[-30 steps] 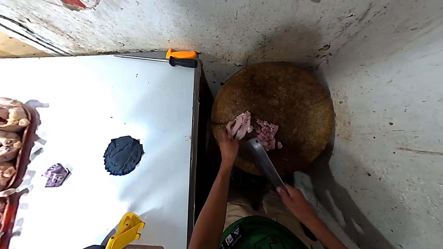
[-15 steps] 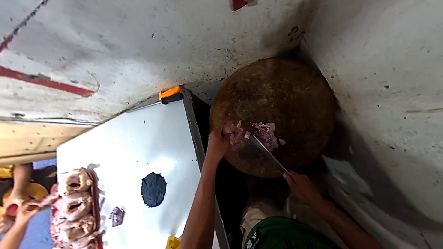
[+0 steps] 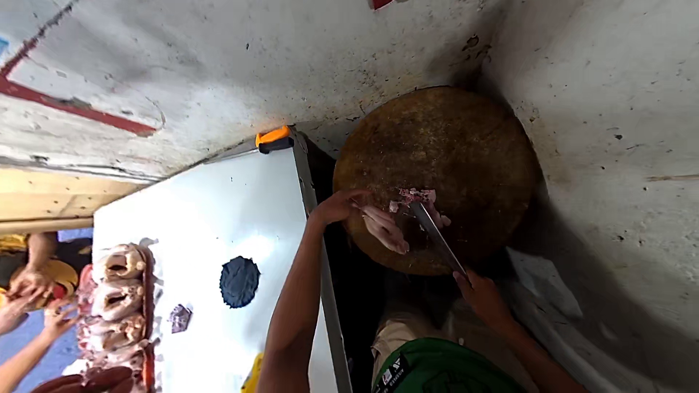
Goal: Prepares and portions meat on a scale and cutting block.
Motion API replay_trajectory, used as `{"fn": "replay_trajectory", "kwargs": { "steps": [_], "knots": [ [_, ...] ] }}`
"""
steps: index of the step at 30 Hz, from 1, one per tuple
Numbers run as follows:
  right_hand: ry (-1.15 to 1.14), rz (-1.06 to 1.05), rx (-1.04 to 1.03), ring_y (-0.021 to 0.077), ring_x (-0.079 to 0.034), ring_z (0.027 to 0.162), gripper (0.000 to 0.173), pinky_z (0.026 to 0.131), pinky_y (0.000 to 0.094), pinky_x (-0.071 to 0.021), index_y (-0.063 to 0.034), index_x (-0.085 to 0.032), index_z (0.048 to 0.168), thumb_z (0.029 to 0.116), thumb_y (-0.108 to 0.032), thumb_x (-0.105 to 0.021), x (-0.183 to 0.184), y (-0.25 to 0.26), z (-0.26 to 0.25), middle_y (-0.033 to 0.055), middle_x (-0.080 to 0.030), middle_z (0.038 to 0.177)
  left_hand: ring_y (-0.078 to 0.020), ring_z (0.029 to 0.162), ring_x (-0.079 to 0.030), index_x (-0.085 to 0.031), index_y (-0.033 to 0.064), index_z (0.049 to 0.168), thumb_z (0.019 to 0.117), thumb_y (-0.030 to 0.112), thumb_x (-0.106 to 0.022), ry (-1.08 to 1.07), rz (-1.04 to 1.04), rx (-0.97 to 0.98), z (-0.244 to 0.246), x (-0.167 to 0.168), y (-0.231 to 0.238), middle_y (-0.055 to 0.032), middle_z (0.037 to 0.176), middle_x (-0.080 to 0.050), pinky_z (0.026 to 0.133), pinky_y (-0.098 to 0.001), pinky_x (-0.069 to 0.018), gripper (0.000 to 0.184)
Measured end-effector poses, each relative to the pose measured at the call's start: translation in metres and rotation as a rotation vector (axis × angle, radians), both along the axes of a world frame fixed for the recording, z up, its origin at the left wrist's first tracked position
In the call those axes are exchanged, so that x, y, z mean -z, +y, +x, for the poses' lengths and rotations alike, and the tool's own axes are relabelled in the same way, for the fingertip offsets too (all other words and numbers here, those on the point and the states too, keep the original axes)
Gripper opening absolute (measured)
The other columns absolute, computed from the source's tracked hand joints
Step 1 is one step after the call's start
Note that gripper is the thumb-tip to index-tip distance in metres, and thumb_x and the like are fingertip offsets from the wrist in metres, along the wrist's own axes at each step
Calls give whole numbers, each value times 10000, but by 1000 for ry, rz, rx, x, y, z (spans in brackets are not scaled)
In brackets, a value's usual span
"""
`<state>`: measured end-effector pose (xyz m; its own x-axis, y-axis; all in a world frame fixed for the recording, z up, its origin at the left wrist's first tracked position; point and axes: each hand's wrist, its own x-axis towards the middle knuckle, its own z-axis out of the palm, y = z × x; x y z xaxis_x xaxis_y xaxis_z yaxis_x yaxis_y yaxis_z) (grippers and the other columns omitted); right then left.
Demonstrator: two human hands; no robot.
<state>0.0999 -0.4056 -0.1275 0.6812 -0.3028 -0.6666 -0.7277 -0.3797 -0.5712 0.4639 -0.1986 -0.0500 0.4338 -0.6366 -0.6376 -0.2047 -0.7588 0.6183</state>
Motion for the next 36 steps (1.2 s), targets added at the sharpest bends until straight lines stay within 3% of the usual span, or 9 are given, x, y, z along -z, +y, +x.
{"fn": "replay_trajectory", "kwargs": {
  "steps": [3,10,13,16,18,26,31,34,36],
  "knots": [
    [-123,-73,-29,354,-653,691,426,668,554,-533,43,-677,1150,1082,-323,-471,-10,5,-6,198,-651,751,-414,1240,-599,-574,38,1417,941,85,-693,-220,91,-318,-22,56,23,-254,1342,-615,1055,-607,-468,493],
    [-643,-205,-72,123,-615,556,421,540,295,-553,53,-695,1136,1055,-296,-474,-83,47,15,79,-652,680,-314,1114,-645,-595,-37,1299,949,30,-574,-256,36,-931,-108,77,60,-225,1191,-657,986,-466,-517,357],
    [-551,-219,-157,184,-679,629,400,615,347,-594,53,-671,1236,1054,-243,-474,-68,66,18,125,-713,782,-291,1080,-642,-604,-46,1248,942,3,-554,-258,52,-1056,-125,77,58,-209,1152,-656,962,-440,-519,314],
    [209,-132,-415,387,-710,987,426,883,548,-556,-38,-516,1408,1116,-309,-367,-35,57,32,219,-709,1043,-289,1106,-641,-609,-48,1218,959,30,-564,-246,18,-1041,-133,82,44,-211,1169,-652,975,-437,-520,275],
    [324,-117,-425,387,-702,985,425,870,561,-546,-52,-542,1373,1114,-339,-364,-23,51,36,214,-704,1017,-294,1122,-648,-619,-41,1233,979,87,-596,-248,-51,-927,-129,93,31,-217,1198,-652,998,-438,-526,286],
    [230,-78,-388,364,-698,898,416,822,543,-548,-32,-587,1284,1111,-351,-385,-12,44,27,196,-688,921,-329,1094,-650,-626,7,1271,959,141,-681,-268,-79,-741,-123,121,18,-204,1200,-650,967,-499,-534,344],
    [-158,-154,-274,326,-682,706,444,687,517,-564,21,-687,1202,1076,-330,-447,-11,42,-9,175,-690,792,-335,1073,-651,-648,-23,1207,968,134,-668,-282,-114,-727,-124,123,21,-216,1183,-646,965,-482,-533,287],
    [-392,-207,-192,198,-635,615,437,603,380,-555,31,-714,1141,1057,-325,-474,-52,54,3,114,-670,729,-314,1053,-656,-644,-29,1205,971,78,-643,-238,-199,-789,-122,117,29,-217,1179,-646,946,-464,-539,258],
    [-647,-137,-117,56,-590,562,414,543,231,-537,-6,-694,982,1076,-339,-467,-84,63,23,19,-614,663,-310,1097,-652,-631,-39,1207,979,38,-580,-236,-231,-890,-123,110,40,-221,1197,-650,970,-471,-535,246]
  ]
}}
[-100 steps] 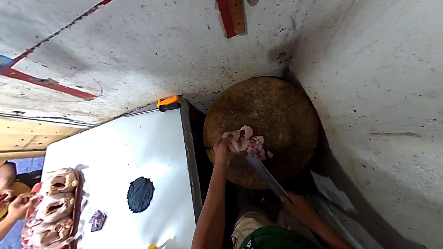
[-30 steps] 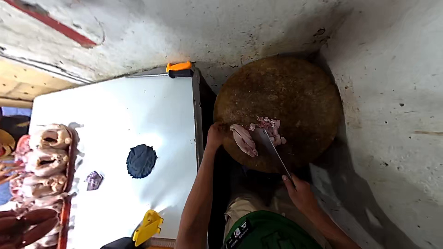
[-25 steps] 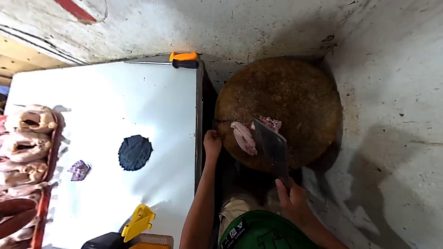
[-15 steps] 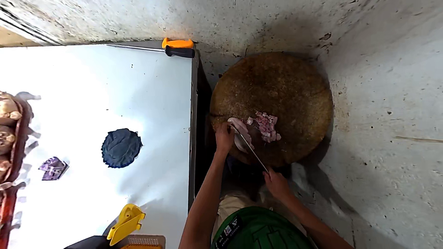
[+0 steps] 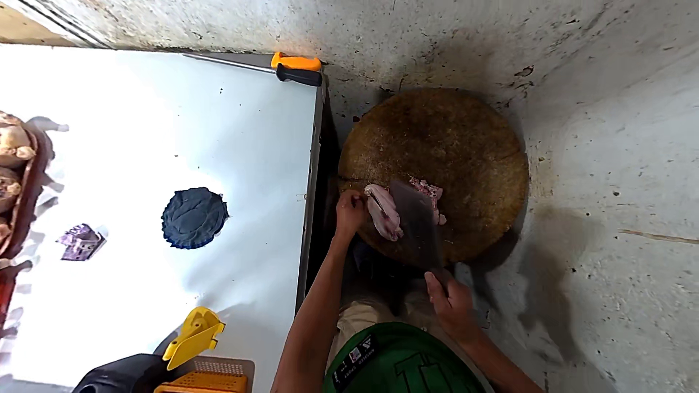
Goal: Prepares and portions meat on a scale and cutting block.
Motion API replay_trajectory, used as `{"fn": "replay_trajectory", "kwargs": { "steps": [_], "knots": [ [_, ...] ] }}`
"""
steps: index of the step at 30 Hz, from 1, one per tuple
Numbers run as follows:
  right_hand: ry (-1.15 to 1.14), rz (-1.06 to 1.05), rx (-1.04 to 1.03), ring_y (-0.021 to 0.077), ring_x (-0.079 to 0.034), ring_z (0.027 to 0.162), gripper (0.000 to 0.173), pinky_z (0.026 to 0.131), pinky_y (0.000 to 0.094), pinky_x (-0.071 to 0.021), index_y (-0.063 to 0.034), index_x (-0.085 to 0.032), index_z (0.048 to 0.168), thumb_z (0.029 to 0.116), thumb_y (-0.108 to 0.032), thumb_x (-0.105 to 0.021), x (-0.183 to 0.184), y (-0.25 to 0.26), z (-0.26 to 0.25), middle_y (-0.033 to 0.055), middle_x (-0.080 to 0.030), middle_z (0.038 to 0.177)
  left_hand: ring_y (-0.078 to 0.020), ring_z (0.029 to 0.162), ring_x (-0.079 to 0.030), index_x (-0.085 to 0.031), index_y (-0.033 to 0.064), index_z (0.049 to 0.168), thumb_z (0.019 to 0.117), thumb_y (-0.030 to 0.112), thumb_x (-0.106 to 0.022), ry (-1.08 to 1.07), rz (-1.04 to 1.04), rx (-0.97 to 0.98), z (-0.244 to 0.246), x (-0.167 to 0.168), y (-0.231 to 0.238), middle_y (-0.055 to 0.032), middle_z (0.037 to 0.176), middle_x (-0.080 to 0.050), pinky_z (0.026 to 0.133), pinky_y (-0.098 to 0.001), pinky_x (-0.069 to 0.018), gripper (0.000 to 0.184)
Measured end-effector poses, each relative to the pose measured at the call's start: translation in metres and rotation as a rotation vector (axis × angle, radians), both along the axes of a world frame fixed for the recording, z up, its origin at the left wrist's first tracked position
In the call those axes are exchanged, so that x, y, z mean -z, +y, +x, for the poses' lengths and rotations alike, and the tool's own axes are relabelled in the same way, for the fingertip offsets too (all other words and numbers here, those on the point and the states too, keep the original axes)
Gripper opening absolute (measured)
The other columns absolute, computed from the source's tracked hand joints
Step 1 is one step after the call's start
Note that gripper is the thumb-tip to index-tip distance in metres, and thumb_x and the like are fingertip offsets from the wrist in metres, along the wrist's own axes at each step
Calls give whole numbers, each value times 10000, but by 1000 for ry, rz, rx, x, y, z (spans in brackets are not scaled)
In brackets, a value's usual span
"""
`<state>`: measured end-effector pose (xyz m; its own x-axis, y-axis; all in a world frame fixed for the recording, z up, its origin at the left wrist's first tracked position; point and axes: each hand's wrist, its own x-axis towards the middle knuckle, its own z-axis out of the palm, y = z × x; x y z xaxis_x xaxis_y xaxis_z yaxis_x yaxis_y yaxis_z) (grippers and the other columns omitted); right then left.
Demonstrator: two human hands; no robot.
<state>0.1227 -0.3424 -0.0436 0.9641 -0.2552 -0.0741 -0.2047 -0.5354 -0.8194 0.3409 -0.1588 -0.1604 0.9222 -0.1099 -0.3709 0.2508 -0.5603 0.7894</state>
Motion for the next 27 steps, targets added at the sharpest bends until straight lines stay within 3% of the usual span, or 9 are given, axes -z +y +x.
{"fn": "replay_trajectory", "kwargs": {
  "steps": [4,6,8,10,14,18,21,24,27],
  "knots": [
    [-280,167,-18,13,-602,654,393,655,216,-554,-106,-592,867,1115,-336,-393,-6,21,19,-33,-562,681,-323,1106,-631,-627,-47,1102,922,-24,-569,-63,29,-216,-11,-9,15,-224,1177,-631,950,-489,-520,190],
    [67,-66,-43,136,-635,611,374,619,307,-575,24,-656,991,1085,-255,-426,33,17,4,78,-620,685,-308,1068,-631,-630,-36,1075,907,-17,-584,-63,53,-229,-15,-10,13,-206,1144,-626,923,-465,-527,175],
    [784,-165,-152,354,-710,897,413,834,522,-565,-8,-559,1333,1115,-313,-386,48,8,11,207,-699,950,-314,1069,-627,-638,-38,1084,915,15,-605,-59,68,-170,-21,-6,6,-205,1132,-625,934,-462,-525,181],
    [1000,-198,-188,380,-701,973,426,865,549,-549,-34,-537,1355,1116,-344,-368,57,4,19,211,-698,1001,-333,1123,-622,-658,-22,1142,944,99,-636,-42,93,-49,-23,2,-3,-208,1179,-633,988,-488,-511,234],
    [703,-164,-134,352,-688,772,424,747,530,-555,26,-649,1213,1094,-321,-435,86,-14,-11,192,-684,821,-390,1184,-596,-673,30,1210,943,204,-683,-43,224,110,-17,11,-20,-216,1221,-641,1011,-563,-460,319],
    [410,-15,18,210,-581,608,416,619,412,-521,48,-698,1031,1043,-316,-496,104,-25,-52,116,-601,676,-431,1240,-555,-651,36,1289,925,130,-681,-152,267,265,-7,7,-21,-244,1322,-587,1022,-590,-459,378],
    [381,48,150,121,-533,541,444,552,322,-489,10,-676,912,1029,-376,-492,93,-35,-67,38,-546,613,-444,1497,-285,-676,151,1320,904,76,-654,-245,367,693,8,1,-19,-207,1599,-374,1167,-674,-254,422],
    [459,102,207,113,-538,530,435,544,323,-494,-5,-669,952,1032,-390,-483,77,-51,-56,23,-543,614,-469,1539,-155,-619,182,1385,881,153,-720,-190,484,888,27,-5,-20,-215,1655,-263,1193,-704,-142,516],
    [556,129,164,154,-555,564,438,580,365,-504,8,-668,1015,1063,-385,-480,61,-65,-25,53,-556,652,-472,1486,-275,-598,211,1412,860,206,-761,-191,524,920,40,-5,-21,-226,1587,-372,1161,-689,-227,575]
  ]
}}
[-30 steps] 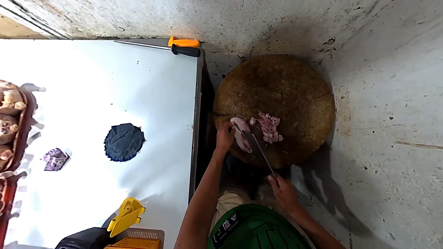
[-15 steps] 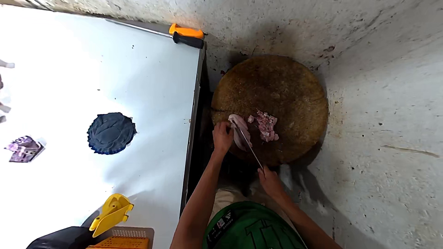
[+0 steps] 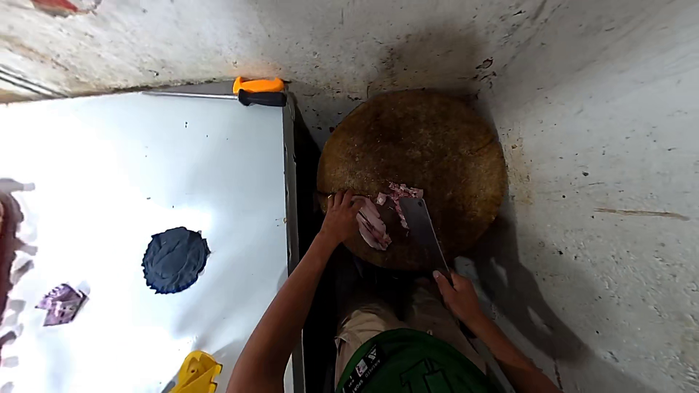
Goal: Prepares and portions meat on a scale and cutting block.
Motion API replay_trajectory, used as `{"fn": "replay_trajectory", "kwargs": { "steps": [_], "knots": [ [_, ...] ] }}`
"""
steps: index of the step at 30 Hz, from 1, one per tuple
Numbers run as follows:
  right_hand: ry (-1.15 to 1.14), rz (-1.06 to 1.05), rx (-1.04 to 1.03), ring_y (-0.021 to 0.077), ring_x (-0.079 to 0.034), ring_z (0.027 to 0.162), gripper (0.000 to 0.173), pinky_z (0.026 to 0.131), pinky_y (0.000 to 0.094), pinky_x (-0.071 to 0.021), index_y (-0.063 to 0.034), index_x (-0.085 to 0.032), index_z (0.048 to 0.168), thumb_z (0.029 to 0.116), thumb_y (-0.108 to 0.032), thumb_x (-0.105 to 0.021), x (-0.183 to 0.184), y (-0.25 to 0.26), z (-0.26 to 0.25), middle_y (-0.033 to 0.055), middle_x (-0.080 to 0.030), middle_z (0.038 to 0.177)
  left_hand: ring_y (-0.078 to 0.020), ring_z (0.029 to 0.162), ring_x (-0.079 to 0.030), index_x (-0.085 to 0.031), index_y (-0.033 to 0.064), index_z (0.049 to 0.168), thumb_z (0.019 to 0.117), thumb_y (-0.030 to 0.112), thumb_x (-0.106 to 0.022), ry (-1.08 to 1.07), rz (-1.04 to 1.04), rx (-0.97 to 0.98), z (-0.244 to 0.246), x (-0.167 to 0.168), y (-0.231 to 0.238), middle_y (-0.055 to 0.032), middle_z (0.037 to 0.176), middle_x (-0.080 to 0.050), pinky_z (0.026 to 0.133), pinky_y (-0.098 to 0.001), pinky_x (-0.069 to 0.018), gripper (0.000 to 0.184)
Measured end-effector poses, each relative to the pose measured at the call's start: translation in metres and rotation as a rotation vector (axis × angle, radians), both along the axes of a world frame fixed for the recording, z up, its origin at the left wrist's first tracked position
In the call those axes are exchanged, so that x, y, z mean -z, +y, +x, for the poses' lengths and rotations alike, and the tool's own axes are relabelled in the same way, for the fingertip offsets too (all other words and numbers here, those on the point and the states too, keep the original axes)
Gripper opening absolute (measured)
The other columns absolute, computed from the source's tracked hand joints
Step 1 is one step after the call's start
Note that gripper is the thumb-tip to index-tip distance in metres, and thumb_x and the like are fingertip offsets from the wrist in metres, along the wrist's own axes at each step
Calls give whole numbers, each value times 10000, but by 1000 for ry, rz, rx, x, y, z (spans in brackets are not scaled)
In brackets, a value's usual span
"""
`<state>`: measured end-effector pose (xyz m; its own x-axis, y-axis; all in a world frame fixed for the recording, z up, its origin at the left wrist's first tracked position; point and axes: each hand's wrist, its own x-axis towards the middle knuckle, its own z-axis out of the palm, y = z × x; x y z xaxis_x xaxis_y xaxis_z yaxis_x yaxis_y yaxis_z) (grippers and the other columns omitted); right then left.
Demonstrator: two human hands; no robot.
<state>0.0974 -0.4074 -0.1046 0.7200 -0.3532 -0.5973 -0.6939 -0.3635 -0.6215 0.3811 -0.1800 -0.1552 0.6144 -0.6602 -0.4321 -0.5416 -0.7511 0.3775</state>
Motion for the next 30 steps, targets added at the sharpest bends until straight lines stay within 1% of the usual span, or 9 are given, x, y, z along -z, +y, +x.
{"fn": "replay_trajectory", "kwargs": {
  "steps": [2,5,9,12,14,18,22,26,30],
  "knots": [
    [39,26,-22,172,-555,579,438,597,383,-504,8,-651,985,1075,-386,-481,-5,-5,21,62,-547,666,-457,1428,-364,-637,180,1363,881,202,-736,11,-8,8,2,-1,-1,-227,1518,-451,1133,-658,-292,492],
    [75,47,-29,177,-555,586,430,602,382,-503,-4,-625,941,1083,-385,-485,-11,-10,47,66,-538,673,-442,1349,-466,-666,124,1311,936,121,-635,41,-94,24,-7,-1,0,-231,1433,-529,1104,-601,-368,377],
    [89,59,-47,172,-562,592,425,615,372,-510,1,-622,968,1087,-381,-480,-15,-13,61,70,-543,688,-448,1327,-492,-708,149,1261,944,113,-587,16,-172,62,-17,5,9,-246,1444,-528,1079,-584,-395,341],
    [111,33,-92,184,-564,610,408,622,379,-502,-12,-624,979,1091,-375,-474,-17,-8,69,69,-538,696,-433,1331,-494,-722,142,1227,948,111,-582,40,-132,119,-18,3,4,-242,1445,-524,1089,-556,-406,314],
    [132,-1,-146,232,-581,682,409,679,428,-499,-2,-636,1027,1097,-365,-459,-20,1,81,103,-563,738,-421,1350,-481,-705,124,1259,939,117,-592,72,-42,129,-15,-2,-1,-242,1463,-501,1111,-537,-401,339],
    [196,-17,-251,342,-671,863,437,814,528,-532,-11,-634,1200,1111,-365,-392,-13,23,105,185,-662,886,-427,1362,-480,-680,65,1280,955,174,-609,152,101,108,-13,-17,-1,-270,1434,-516,1120,-529,-417,350],
    [255,-29,-294,384,-692,997,429,868,558,-539,-31,-600,1273,1116,-350,-361,-3,31,114,212,-692,1014,-395,1334,-521,-703,53,1231,970,256,-593,160,166,81,-24,-58,-4,-241,1394,-562,1091,-515,-452,348],
    [228,-14,-258,403,-695,1017,448,896,580,-537,-81,-547,1429,1117,-343,-358,0,23,99,221,-707,1066,-365,1326,-541,-704,32,1207,975,271,-579,147,210,117,-36,-113,-33,-211,1408,-570,1079,-501,-464,355],
    [181,-27,-52,401,-687,908,436,823,580,-534,-5,-609,1283,1112,-338,-386,5,5,75,223,-688,939,-352,1168,-642,-733,11,1087,951,242,-606,15,4,141,-43,-137,-53,-196,1225,-668,980,-483,-530,297]
  ]
}}
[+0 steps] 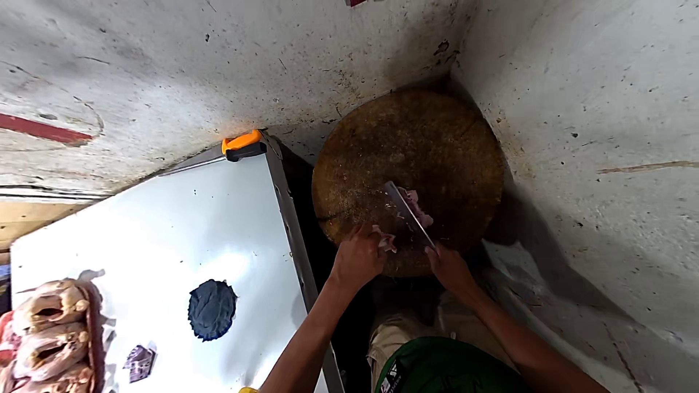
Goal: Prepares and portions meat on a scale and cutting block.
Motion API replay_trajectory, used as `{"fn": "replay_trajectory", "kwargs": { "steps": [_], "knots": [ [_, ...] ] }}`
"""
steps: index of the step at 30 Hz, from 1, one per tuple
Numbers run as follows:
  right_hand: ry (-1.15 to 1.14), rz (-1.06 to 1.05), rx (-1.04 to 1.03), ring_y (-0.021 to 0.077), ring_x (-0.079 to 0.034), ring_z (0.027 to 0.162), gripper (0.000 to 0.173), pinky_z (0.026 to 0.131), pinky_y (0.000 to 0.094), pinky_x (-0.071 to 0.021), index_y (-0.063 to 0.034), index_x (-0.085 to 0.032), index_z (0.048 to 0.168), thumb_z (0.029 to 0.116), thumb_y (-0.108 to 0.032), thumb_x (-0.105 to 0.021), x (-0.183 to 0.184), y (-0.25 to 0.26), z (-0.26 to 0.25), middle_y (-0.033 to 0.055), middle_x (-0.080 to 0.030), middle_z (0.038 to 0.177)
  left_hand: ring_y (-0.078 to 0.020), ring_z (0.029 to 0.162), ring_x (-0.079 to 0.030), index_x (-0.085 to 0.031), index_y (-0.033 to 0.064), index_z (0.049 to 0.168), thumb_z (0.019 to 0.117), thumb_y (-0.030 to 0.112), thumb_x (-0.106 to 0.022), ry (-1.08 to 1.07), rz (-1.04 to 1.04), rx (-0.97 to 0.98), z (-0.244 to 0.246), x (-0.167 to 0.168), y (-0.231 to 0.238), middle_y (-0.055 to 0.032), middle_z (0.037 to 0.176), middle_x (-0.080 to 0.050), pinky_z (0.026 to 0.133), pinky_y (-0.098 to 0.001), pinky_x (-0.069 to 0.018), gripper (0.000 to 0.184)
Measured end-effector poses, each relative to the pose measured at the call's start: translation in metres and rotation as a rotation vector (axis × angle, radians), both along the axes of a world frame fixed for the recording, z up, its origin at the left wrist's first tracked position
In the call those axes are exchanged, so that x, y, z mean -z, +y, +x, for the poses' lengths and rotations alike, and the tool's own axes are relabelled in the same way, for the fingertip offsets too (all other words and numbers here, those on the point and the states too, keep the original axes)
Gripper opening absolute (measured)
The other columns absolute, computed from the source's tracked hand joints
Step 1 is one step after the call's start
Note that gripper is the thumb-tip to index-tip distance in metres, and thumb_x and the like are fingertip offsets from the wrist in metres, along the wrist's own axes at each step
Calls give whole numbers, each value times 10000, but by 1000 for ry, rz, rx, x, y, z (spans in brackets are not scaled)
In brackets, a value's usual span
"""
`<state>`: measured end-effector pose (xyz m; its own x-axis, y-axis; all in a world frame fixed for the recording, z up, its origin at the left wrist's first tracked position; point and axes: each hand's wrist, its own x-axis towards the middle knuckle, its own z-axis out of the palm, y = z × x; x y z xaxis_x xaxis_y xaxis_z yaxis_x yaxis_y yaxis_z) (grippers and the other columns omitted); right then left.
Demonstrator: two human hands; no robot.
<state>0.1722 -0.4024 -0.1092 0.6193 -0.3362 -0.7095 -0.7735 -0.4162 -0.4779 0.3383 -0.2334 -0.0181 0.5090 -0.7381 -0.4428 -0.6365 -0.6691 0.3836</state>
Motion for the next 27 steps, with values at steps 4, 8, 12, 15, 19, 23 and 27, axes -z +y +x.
{"fn": "replay_trajectory", "kwargs": {
  "steps": [4,8,12,15,19,23,27],
  "knots": [
    [-8,10,89,388,-681,880,451,810,570,-530,-2,-621,1245,1112,-369,-395,7,-7,-15,214,-679,909,-326,1018,-693,-768,57,1071,884,187,-663,-134,-314,-82,-8,-4,-4,-166,1086,-707,871,-459,-583,251],
    [8,18,115,382,-690,900,433,822,561,-538,-17,-612,1282,1113,-352,-396,6,-6,-15,212,-687,928,-290,983,-687,-787,80,1089,868,136,-670,-272,-502,-198,-18,32,17,-145,1040,-715,871,-412,-581,256],
    [24,5,115,382,-690,909,434,825,558,-540,-15,-602,1286,1113,-358,-399,5,-4,-14,211,-686,933,-429,1266,-565,-738,153,1259,922,179,-668,-148,-176,-183,-22,91,58,-205,1378,-613,1042,-585,-456,346],
    [10,-18,109,374,-689,878,442,808,546,-545,-6,-599,1276,1111,-368,-406,6,-4,-15,206,-680,907,-455,1340,-505,-723,76,1240,921,261,-694,-75,-188,-278,-20,109,63,-238,1452,-548,1092,-616,-405,370],
    [-74,-66,70,356,-675,798,452,762,535,-541,25,-635,1189,1110,-366,-422,6,-1,-17,194,-662,834,-373,1419,-456,-583,40,1421,973,344,-614,40,-288,-468,0,127,29,-206,1523,-490,1181,-538,-354,542],
    [-396,-171,57,255,-637,636,446,632,449,-553,47,-680,1072,1084,-341,-461,-24,-3,-4,129,-631,716,-375,1362,-488,-598,102,1408,929,376,-679,81,-208,-227,-2,140,4,-164,1464,-550,1124,-547,-375,557],
    [-941,-163,68,61,-594,564,392,551,238,-550,59,-651,1004,1087,-269,-455,-72,8,24,40,-607,679,-391,1300,-537,-607,42,1367,927,369,-703,73,-229,-151,-1,138,10,-198,1370,-604,1110,-545,-382,556]
  ]
}}
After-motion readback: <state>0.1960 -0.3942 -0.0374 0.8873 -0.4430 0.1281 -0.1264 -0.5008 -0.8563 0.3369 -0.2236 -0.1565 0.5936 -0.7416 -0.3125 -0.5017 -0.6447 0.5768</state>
